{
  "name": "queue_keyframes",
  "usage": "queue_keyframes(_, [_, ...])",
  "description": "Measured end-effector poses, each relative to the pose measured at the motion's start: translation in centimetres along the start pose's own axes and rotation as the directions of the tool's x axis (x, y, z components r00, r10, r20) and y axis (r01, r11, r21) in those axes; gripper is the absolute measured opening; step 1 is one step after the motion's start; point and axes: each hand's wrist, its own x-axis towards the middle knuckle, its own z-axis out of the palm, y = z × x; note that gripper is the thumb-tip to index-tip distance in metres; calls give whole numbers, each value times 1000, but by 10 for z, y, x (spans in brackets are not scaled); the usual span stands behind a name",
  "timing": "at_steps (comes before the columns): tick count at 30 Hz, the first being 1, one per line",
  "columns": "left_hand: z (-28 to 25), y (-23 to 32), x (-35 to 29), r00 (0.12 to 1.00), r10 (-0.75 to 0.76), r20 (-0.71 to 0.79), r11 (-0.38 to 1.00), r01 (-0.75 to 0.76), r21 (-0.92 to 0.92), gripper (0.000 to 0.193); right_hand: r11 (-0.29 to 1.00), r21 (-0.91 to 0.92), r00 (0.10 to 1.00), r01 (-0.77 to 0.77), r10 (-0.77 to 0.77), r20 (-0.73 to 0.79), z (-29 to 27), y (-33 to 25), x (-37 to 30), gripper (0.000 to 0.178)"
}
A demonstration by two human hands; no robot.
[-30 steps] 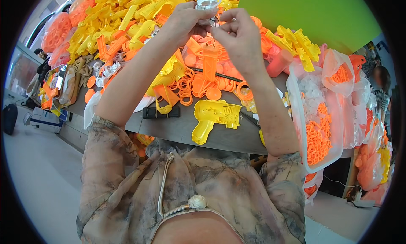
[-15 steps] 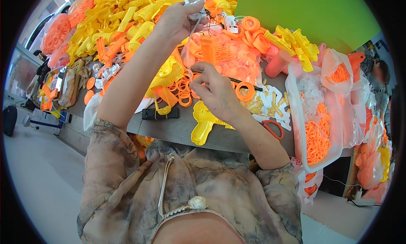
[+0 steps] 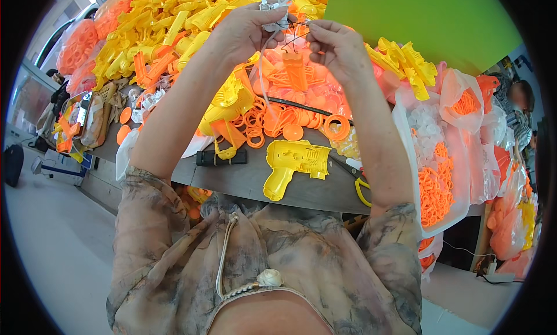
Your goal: Assemble plastic components and apply stickers to create toy bubble guns at a factory workstation.
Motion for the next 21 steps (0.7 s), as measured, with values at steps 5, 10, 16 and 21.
queue_keyframes(5, [0,7,-6,999,1,34,983,-7,183,26,796,-583,985,163,-97,143,-3,-42,22,21])
queue_keyframes(10, [6,10,0,1000,16,25,983,-21,185,26,368,-854,912,369,-319,257,3,-58,39,25])
queue_keyframes(16, [-1,11,-1,988,7,155,1000,-6,-7,26,567,-761,949,314,-210,236,15,-75,31,20])
queue_keyframes(21, [-8,1,4,928,20,373,951,98,-294,32,773,-596,976,216,-159,147,23,-79,25,16])
